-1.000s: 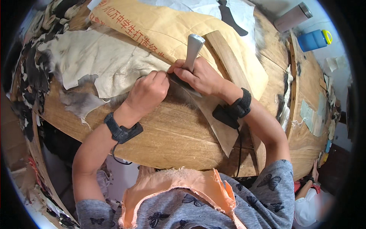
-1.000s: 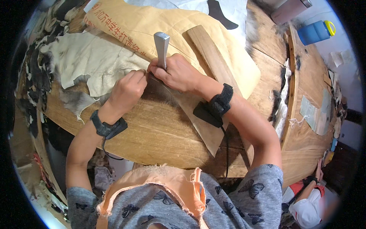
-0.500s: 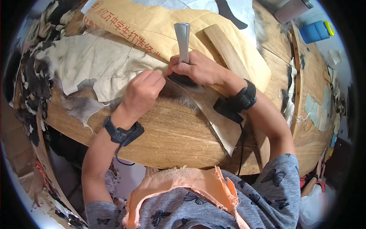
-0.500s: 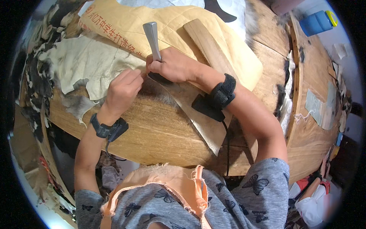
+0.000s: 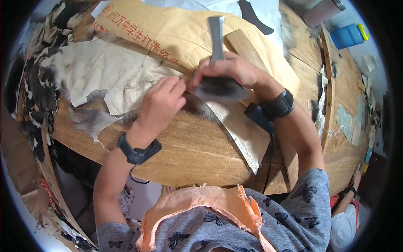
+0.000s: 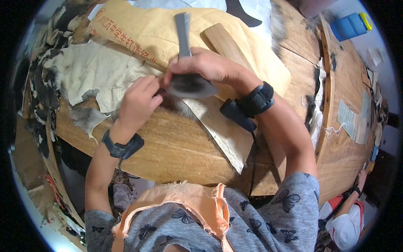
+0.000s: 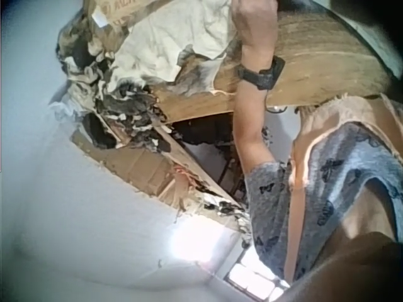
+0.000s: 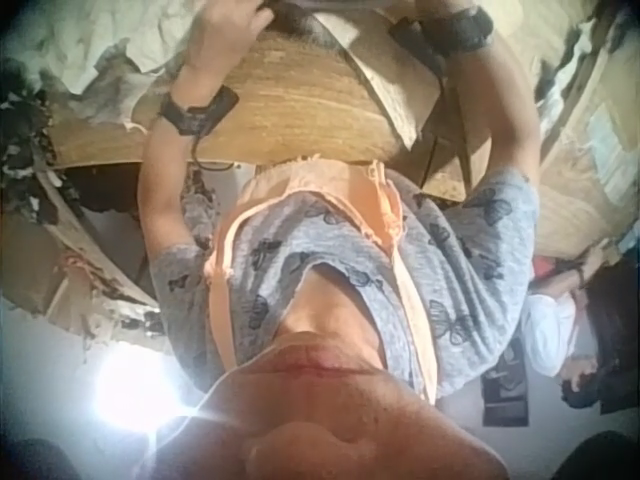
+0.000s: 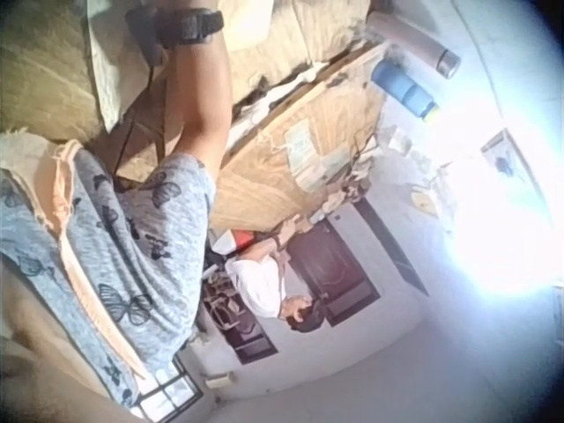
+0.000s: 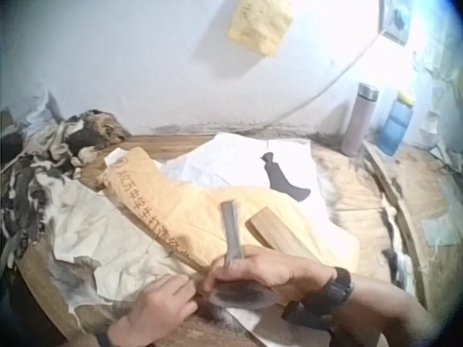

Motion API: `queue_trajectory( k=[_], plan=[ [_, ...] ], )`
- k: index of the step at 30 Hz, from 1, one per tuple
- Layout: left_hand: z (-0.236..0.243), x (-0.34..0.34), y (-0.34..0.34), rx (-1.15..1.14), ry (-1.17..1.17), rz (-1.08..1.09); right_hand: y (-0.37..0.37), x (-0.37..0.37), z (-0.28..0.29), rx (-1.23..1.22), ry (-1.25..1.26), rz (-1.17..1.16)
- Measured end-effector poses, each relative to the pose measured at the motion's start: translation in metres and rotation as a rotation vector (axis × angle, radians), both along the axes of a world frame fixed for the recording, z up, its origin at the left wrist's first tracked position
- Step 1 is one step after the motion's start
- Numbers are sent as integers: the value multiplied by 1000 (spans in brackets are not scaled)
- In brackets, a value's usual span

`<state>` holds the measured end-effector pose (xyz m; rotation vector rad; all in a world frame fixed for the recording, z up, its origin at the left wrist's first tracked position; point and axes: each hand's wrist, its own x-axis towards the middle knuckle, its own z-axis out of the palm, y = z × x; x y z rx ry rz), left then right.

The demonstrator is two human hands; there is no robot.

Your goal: Measuring, cutting, and hand-sewing fur pelts using templates and a leather knife.

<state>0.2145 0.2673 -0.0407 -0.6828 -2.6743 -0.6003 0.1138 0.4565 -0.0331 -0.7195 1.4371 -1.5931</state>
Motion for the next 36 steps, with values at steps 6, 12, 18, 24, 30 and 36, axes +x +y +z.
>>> queue_trajectory(
  k=[6,12,18,24,30,36],
  plan=[
    [-12,18,9,24,-137,195,-25,7,-13,92,361,-269],
    [-17,22,13,472,-406,449,-30,20,-24,102,730,-207],
    [-25,25,14,603,-491,493,-34,21,-23,109,642,-217],
    [-22,24,10,987,-719,617,-27,23,-25,108,762,-122],
    [-16,23,6,1010,-716,535,-46,16,-18,111,806,-120],
    [-3,27,-4,1363,-794,443,-80,2,-20,161,824,-74]
  ],
)
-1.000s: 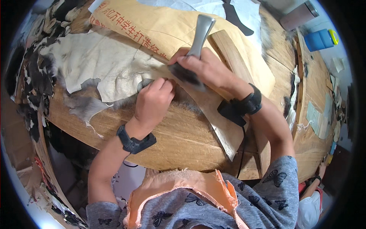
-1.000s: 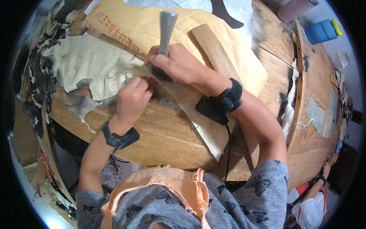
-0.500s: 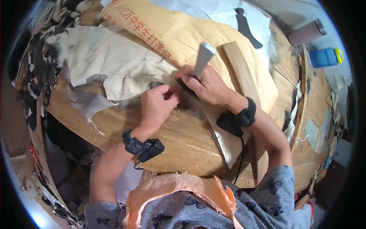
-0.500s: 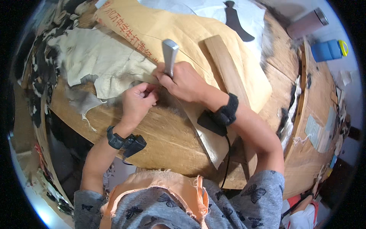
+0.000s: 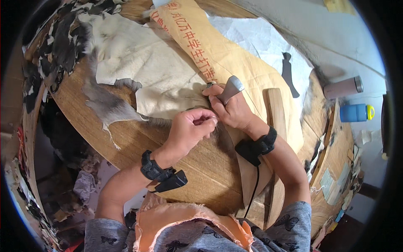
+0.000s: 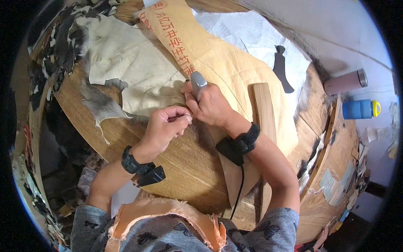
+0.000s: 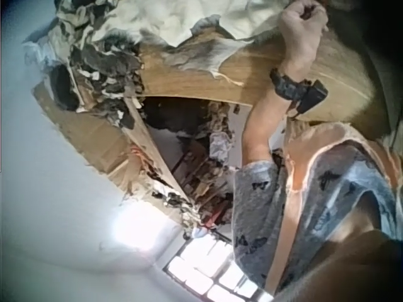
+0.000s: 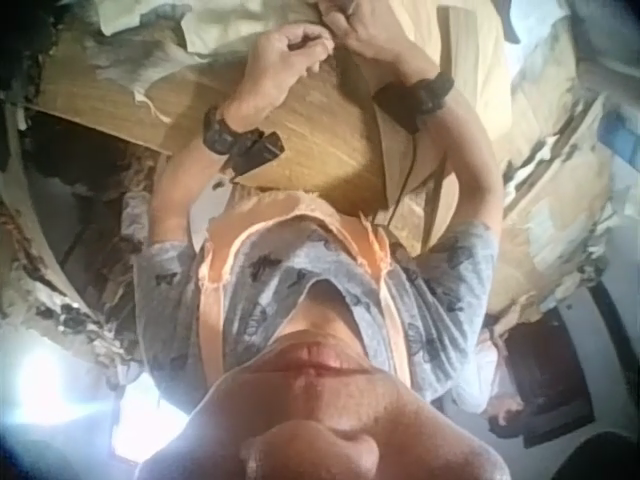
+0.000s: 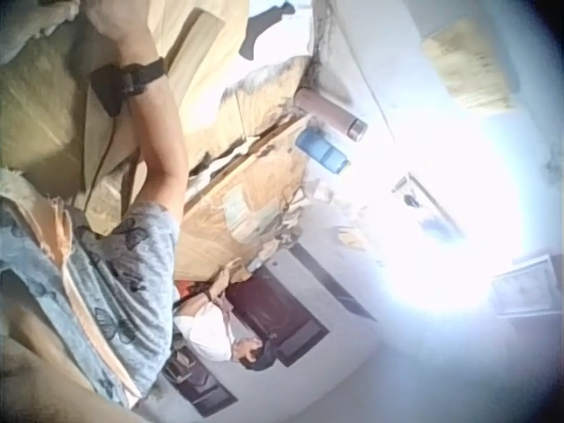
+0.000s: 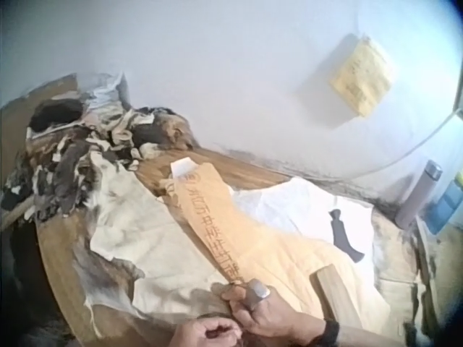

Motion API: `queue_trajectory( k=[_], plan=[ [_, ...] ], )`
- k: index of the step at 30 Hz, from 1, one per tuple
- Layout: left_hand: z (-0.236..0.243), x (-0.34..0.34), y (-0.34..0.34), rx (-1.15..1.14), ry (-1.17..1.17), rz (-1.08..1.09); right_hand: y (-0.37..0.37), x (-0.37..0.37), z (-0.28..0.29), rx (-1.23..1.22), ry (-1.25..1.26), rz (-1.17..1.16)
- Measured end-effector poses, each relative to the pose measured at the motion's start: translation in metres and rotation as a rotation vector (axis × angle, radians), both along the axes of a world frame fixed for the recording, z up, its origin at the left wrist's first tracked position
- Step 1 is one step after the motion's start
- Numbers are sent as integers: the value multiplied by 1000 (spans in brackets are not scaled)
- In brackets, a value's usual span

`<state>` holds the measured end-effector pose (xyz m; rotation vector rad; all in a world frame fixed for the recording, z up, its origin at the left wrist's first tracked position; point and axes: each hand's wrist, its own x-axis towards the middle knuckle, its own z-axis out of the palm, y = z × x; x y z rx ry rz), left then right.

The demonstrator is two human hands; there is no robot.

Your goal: Measuring, cutting, and hand-sewing fur pelts using templates and a leather knife.

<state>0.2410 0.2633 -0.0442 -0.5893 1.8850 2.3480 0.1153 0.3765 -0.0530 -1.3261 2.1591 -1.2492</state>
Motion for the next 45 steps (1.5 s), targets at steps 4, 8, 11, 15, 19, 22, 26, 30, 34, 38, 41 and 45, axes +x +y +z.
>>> queue_trajectory(
  k=[4,8,11,15,19,22,26,30,34,38,41,45],
  plan=[
    [15,-1,-10,189,52,15,-22,-15,-5,6,64,8],
    [31,0,-24,245,97,-14,-51,-33,-6,-56,78,54],
    [35,-2,-36,197,132,-82,-64,-40,0,7,44,64],
    [23,-12,-56,-543,239,-296,-65,-40,-3,3,51,69],
    [-10,-24,-56,-1262,340,-119,-64,-44,-5,-11,93,70],
    [-15,-30,-52,-1341,335,-80,-62,-44,-6,-74,63,55],
    [-12,-33,-74,-1031,458,-81,-67,-44,-5,-46,67,55],
    [0,-33,-81,-865,402,-4,-69,-50,-1,-39,49,106],
    [15,-29,-92,-761,387,58,-99,-60,-9,-20,170,119],
    [44,-26,-111,-692,384,40,-144,-77,-17,-52,297,78],
    [44,-24,-122,-753,468,-131,-169,-84,-18,22,271,72],
    [25,-35,-135,-844,500,-314,-171,-86,-14,-148,153,85]
  ],
)
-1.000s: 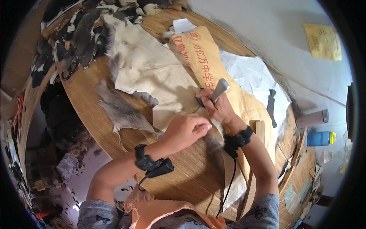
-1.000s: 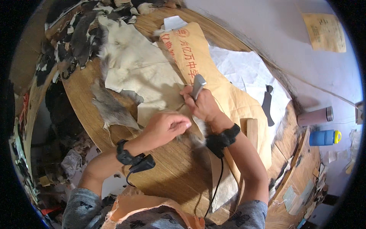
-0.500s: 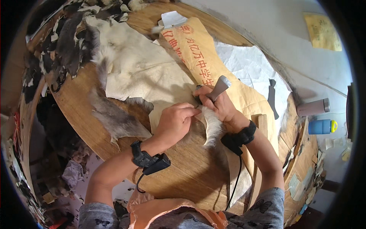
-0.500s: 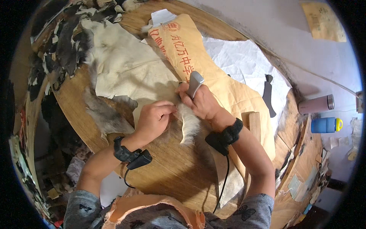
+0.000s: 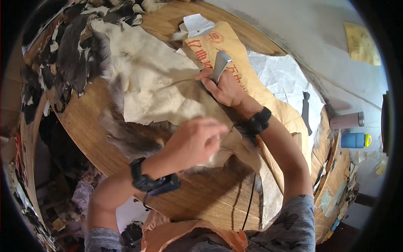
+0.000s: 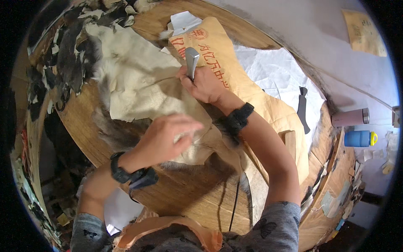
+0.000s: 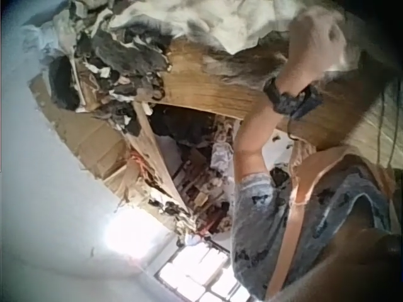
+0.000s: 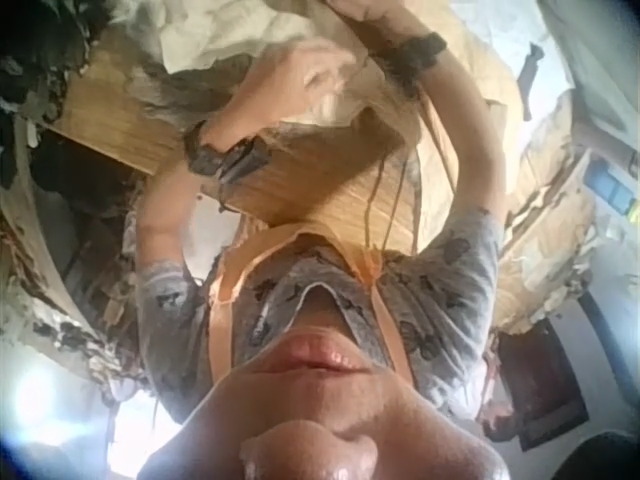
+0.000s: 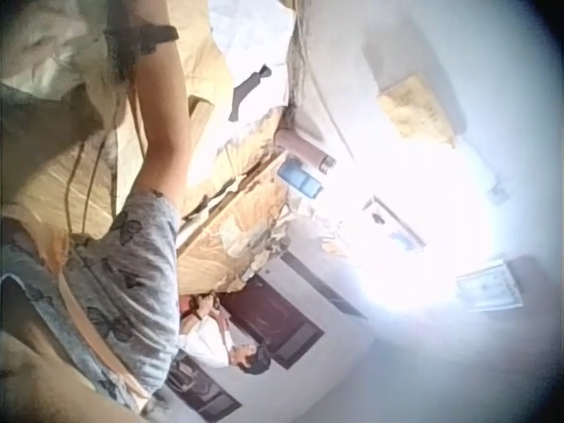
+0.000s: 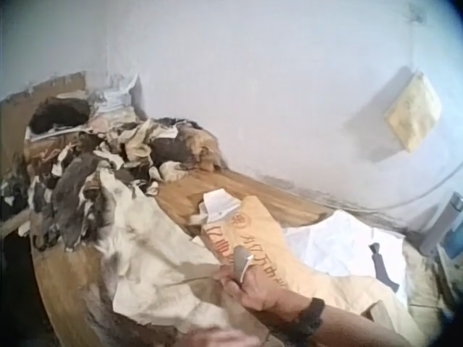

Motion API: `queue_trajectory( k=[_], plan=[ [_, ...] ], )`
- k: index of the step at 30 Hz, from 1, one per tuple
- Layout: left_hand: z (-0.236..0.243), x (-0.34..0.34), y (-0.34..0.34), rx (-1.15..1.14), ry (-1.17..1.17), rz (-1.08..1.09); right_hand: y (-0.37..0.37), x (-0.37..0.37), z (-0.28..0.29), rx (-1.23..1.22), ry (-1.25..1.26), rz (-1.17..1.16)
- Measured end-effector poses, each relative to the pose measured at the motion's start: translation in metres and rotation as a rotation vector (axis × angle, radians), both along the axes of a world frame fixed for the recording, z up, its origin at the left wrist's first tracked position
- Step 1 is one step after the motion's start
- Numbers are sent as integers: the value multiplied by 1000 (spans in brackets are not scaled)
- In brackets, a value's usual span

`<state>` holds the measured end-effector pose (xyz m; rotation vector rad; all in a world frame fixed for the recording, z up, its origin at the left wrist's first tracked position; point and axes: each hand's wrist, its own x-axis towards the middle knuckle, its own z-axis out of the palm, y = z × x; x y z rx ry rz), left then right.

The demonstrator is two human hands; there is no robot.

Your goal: Measuring, cutting, and hand-sewing fur pelts using templates and a leather knife.

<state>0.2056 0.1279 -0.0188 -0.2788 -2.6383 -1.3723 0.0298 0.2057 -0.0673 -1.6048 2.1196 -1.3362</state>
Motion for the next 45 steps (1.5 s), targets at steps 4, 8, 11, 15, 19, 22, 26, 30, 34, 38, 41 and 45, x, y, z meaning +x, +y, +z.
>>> queue_trajectory(
  k=[4,8,11,15,19,22,26,30,34,38,41,45],
  plan=[
    [-32,-14,0,-379,26,297,-1,0,2,59,-29,-8],
    [-41,-18,-16,-432,70,171,1,0,-3,34,-22,7],
    [-32,-19,-32,-154,-50,100,4,-2,-7,2,12,14],
    [-17,-17,-52,130,-78,120,-8,-9,-7,107,119,39],
    [-5,-20,-67,205,-37,92,-26,-14,-5,81,-13,35],
    [13,-20,-75,372,-125,49,-31,-16,-7,47,-52,18],
    [18,-22,-92,347,-156,15,-45,-14,2,116,-60,-48],
    [10,-24,-104,503,-134,35,-52,-12,3,65,-191,-47],
    [10,-20,-112,586,-115,-23,-65,-18,-2,64,-186,-77],
    [32,-18,-135,803,-256,16,-87,-25,1,183,-151,-110],
    [35,-10,-153,957,-273,228,-105,-25,-9,39,-78,-155],
    [48,-43,-171,978,-128,183,-104,-105,-76,218,407,-106]
  ],
)
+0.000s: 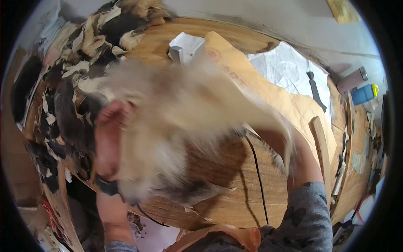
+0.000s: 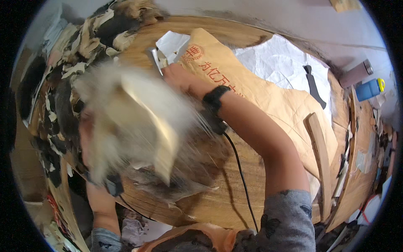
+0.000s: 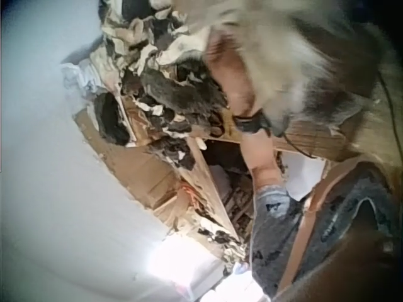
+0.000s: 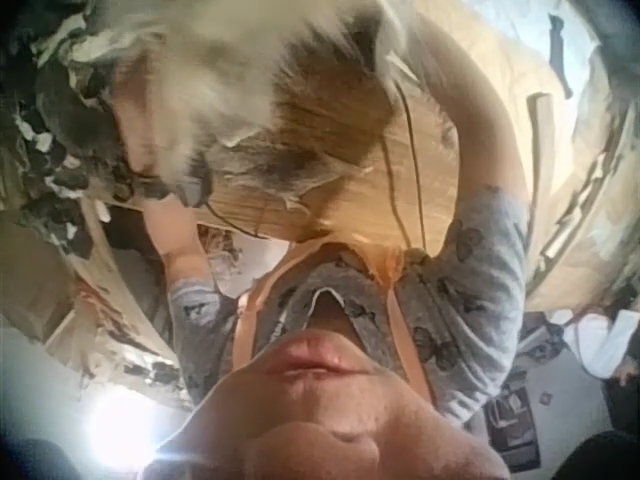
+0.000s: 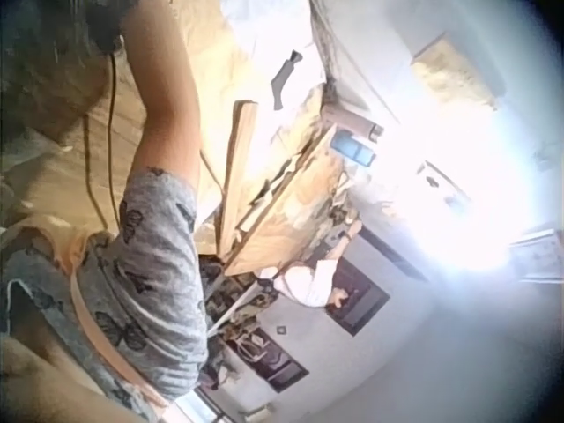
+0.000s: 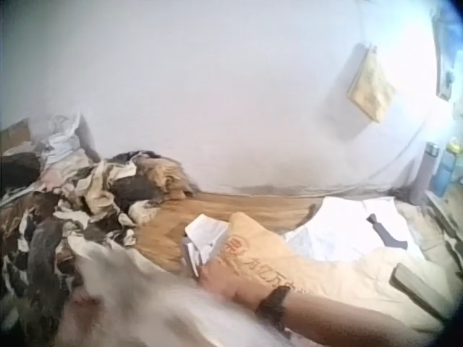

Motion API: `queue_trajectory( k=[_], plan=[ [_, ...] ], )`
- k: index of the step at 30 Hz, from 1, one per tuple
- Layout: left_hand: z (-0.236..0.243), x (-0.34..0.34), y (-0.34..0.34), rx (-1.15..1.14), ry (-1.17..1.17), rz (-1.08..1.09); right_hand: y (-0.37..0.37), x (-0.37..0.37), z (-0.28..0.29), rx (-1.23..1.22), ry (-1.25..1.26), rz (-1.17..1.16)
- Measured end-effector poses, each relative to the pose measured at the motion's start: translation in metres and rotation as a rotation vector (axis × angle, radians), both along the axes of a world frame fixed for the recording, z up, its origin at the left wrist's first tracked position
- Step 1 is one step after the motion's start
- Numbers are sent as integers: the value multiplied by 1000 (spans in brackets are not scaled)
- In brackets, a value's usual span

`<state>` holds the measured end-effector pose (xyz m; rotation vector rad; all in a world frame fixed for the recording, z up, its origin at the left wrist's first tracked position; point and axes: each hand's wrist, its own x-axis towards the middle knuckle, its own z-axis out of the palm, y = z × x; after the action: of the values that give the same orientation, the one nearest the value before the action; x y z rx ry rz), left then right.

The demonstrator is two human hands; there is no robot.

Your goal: Measuring, cutting, and hand-sewing fur pelts using templates and a leather knife.

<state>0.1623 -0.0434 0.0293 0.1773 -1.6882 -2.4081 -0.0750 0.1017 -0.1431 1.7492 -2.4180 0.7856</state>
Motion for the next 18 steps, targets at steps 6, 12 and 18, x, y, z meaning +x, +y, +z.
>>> queue_trajectory(
  k=[6,12,18],
  plan=[
    [8,-9,-106,-148,-72,91,-20,58,65,-240,-313,-184],
    [15,0,-135,-213,-64,156,-23,58,74,35,-302,-250],
    [28,0,-138,-286,-37,259,-31,59,65,137,112,-156]
  ],
)
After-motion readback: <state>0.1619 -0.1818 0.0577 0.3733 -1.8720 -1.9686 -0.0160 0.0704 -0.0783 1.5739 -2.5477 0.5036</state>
